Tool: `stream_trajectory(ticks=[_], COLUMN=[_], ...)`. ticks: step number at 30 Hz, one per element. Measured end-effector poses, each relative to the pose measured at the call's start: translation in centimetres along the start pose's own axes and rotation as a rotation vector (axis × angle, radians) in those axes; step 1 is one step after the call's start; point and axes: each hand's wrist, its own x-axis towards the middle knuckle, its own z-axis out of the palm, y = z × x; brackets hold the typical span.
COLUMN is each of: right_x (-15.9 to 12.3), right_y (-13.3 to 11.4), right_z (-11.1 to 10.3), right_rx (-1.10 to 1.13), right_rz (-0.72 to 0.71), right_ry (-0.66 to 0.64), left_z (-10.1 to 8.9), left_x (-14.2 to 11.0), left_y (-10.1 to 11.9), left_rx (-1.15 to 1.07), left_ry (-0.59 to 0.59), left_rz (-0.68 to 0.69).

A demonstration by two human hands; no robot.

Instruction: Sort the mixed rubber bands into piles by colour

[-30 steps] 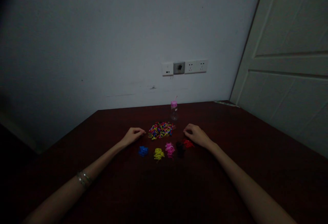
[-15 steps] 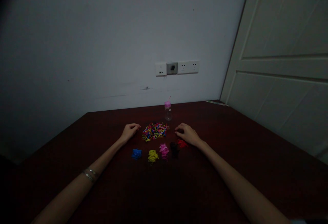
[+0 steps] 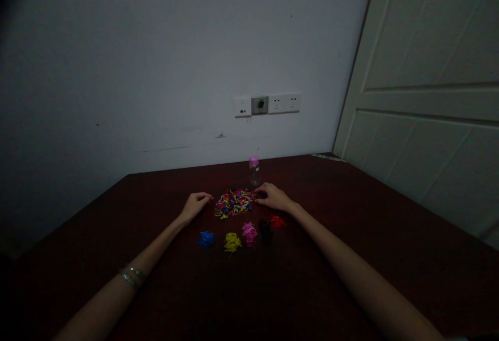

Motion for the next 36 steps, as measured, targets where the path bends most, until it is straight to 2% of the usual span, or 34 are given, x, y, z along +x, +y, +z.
stream_trajectory(ticks=[11, 22, 36], right_x=[0.0, -0.1, -0.6], right_y=[-0.1, -0.7, -0.6], right_z=[0.4, 0.2, -1.1], right_rx=[0.013, 0.002, -0.019], right_rz=[-0.003, -0.072, -0.061], right_ry=[0.035, 0.062, 0.067], left_z=[0.1, 0.1, 0.1], left_x=[0.0, -0.1, -0.3], left_y=[-0.2, -0.1, 0.2], left_rx=[0.011, 0.030, 0.018], left_ry=[-0.002, -0.015, -0.027], left_rz=[-0.001, 0.011, 0.002])
